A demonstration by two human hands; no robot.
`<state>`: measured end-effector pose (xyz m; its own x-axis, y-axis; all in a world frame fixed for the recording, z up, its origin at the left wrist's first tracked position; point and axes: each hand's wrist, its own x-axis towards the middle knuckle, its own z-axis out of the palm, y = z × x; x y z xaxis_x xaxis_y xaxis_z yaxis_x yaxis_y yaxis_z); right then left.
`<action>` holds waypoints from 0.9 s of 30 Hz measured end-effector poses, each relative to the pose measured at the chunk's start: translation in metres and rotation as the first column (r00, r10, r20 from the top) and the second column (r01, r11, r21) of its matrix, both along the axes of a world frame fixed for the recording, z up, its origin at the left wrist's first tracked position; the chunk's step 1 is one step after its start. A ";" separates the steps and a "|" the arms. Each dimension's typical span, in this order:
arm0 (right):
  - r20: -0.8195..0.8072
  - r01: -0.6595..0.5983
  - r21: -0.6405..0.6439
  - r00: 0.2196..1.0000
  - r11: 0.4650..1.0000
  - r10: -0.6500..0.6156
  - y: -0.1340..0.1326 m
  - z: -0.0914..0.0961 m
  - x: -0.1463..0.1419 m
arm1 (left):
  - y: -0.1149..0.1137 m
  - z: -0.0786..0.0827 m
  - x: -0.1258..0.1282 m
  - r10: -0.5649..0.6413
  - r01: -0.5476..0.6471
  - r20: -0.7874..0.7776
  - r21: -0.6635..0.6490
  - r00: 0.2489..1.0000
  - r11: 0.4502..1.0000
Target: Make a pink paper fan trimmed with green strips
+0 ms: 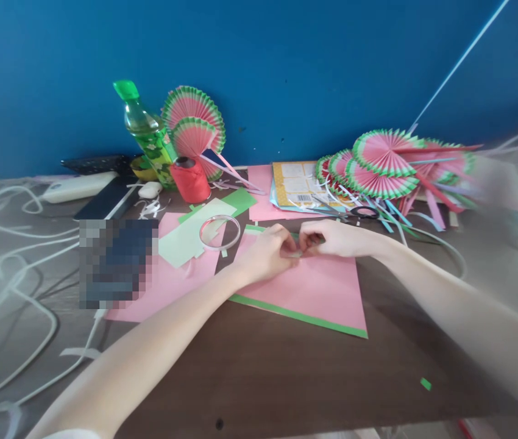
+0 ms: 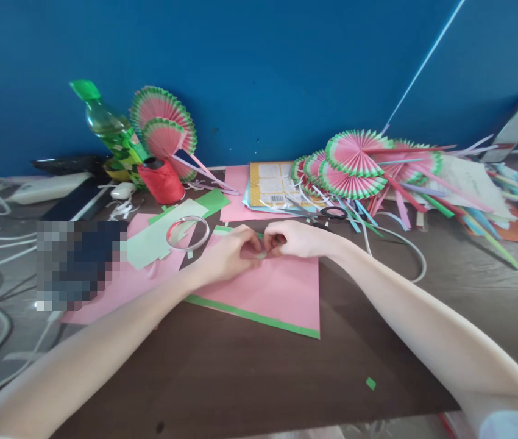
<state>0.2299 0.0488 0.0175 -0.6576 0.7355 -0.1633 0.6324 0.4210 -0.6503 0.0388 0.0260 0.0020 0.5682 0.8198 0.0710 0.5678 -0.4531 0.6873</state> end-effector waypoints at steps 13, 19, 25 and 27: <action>-0.203 0.073 0.128 0.978 0.989 -0.046 0.002 -0.012 -0.002 | 0.003 0.006 -0.005 0.110 -0.106 0.059 -0.064 0.992 0.992; -0.361 0.216 0.462 0.932 0.860 -0.039 -0.005 -0.018 -0.010 | 0.007 0.009 -0.007 0.181 -0.150 0.130 -0.220 0.975 0.964; -0.420 0.285 0.731 0.904 0.620 0.080 -0.013 -0.033 -0.018 | 0.015 0.003 -0.011 0.164 0.006 0.355 -0.433 0.920 0.901; -0.417 0.281 0.745 0.904 0.605 0.094 -0.014 -0.035 -0.019 | 0.016 0.002 -0.011 0.185 0.031 0.401 -0.475 0.897 0.880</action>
